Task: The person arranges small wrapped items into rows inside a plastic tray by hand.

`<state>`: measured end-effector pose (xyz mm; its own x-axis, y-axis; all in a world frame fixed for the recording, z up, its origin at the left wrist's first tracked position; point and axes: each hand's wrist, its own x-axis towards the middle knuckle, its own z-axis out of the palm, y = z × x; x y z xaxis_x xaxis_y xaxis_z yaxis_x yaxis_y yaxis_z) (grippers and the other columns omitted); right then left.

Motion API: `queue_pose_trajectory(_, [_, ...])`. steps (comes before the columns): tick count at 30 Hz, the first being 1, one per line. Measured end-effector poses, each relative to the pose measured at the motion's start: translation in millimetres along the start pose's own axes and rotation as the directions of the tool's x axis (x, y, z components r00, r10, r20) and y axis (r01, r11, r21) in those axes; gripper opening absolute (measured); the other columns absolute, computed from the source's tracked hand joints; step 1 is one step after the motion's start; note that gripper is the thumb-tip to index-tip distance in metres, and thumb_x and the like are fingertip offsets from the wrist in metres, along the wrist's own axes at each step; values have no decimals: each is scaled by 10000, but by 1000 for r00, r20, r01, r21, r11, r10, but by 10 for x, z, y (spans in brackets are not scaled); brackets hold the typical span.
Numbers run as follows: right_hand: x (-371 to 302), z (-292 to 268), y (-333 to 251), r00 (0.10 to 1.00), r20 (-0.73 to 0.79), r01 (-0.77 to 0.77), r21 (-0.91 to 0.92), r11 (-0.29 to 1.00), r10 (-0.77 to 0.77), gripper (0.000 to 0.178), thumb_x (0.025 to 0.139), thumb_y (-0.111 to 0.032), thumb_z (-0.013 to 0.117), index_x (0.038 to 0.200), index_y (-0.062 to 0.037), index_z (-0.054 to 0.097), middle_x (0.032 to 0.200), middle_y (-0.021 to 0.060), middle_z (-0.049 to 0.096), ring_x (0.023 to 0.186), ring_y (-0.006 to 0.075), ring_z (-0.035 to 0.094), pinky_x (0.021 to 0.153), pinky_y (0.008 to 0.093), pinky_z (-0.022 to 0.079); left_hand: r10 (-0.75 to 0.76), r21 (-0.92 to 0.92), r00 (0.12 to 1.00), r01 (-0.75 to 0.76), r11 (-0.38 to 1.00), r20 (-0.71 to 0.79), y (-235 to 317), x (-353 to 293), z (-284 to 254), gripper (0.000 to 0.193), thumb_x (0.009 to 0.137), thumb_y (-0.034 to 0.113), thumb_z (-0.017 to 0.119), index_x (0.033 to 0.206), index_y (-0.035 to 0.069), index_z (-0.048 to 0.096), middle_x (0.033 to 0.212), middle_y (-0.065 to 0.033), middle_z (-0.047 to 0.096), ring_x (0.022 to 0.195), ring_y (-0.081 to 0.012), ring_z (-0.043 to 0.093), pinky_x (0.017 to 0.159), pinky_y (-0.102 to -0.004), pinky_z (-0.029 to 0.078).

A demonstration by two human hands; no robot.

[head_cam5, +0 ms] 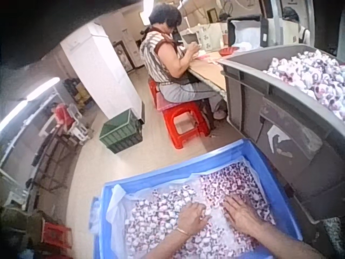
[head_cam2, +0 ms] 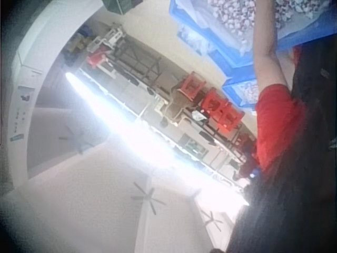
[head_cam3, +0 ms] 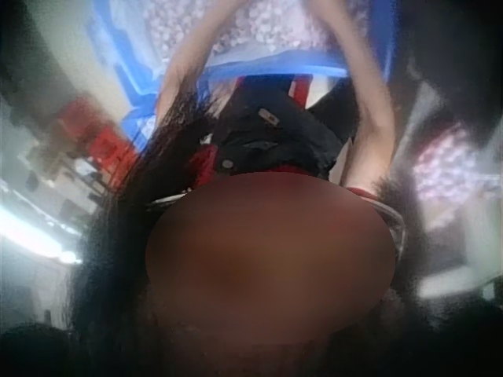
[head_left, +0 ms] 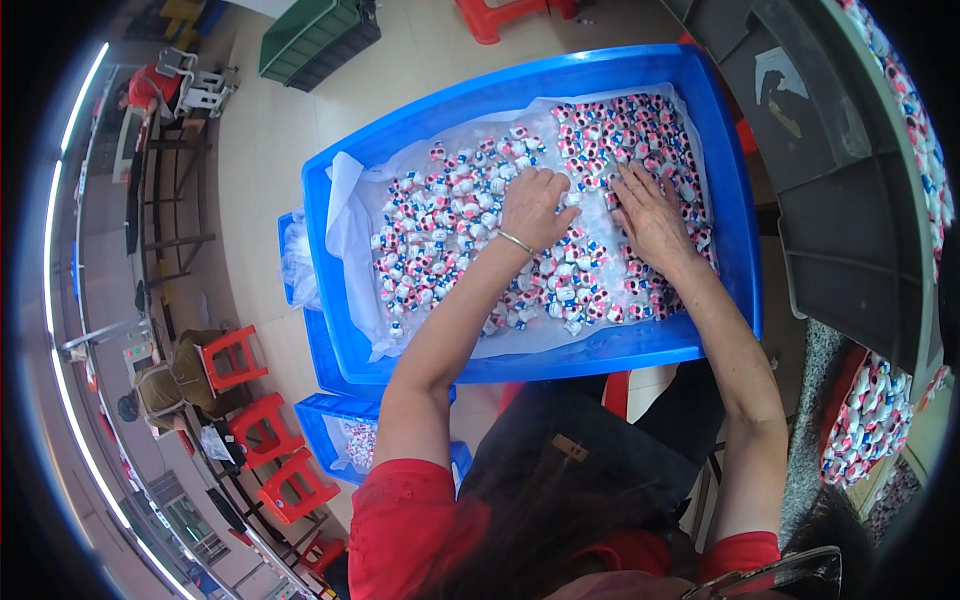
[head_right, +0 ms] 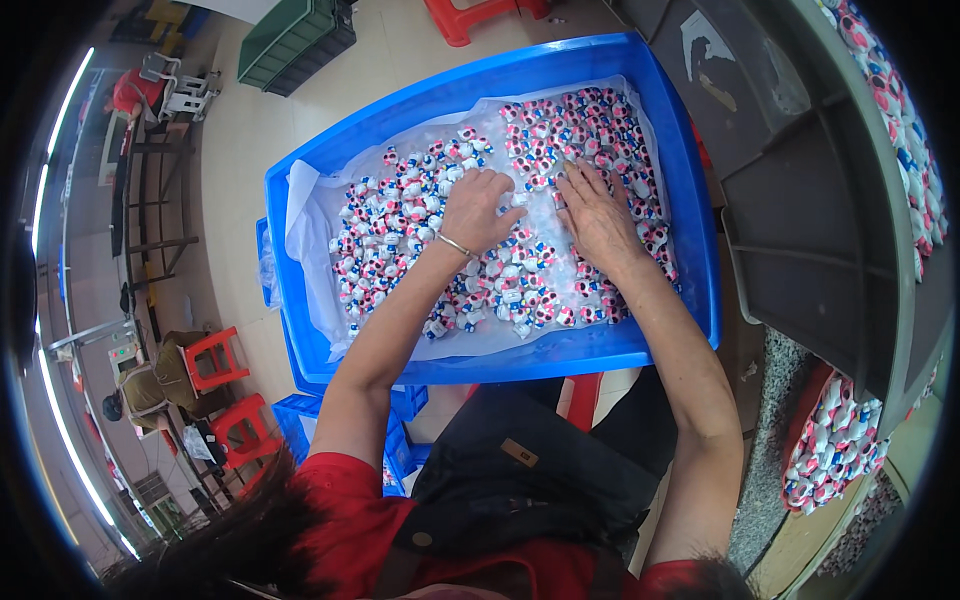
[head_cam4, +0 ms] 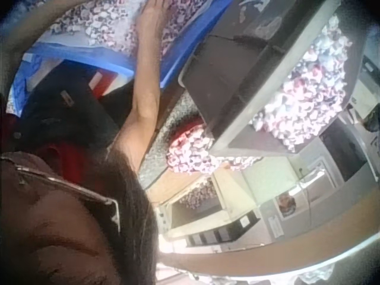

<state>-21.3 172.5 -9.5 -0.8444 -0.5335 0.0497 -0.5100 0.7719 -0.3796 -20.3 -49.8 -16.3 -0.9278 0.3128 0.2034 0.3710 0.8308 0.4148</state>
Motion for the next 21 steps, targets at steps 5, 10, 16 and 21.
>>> queue_pose_trajectory(5, [-46,6,-62,1000,12,25,-8,1000,-25,428,933,-195,569,1319,-17,520,1472,149,408,1395,300,328,1122,557,260,-84,162,983,57,985,165,21,103,126,296,712,204,757,932,66,615,837,-122,632,860,-309,595,759,-424,470])
queue_pose_trajectory(10, [-189,-58,-14,1000,20,-17,-24,1000,18,389,935,-194,565,1283,-21,544,1483,139,395,1402,287,323,1131,556,256,-82,17,996,81,997,27,155,13,-44,325,736,169,727,1009,78,576,929,-133,589,821,-340,625,712,-443,509])
queue_pose_trajectory(16, [-219,-15,-10,999,42,-18,-38,999,19,383,929,-188,568,1274,-23,555,1477,142,401,1397,286,329,1127,562,252,-76,-16,979,81,997,190,311,-6,99,336,750,100,718,1040,81,548,1041,-148,521,801,-378,643,679,-477,539])
queue_pose_trajectory(21, [-249,-36,-28,1000,2,-7,-10,1000,7,393,913,-178,585,1272,-21,562,1466,139,409,1381,285,348,1123,565,252,-83,-52,974,96,994,210,422,23,139,234,791,69,659,1004,42,567,1042,-183,516,807,-392,649,699,-478,544])
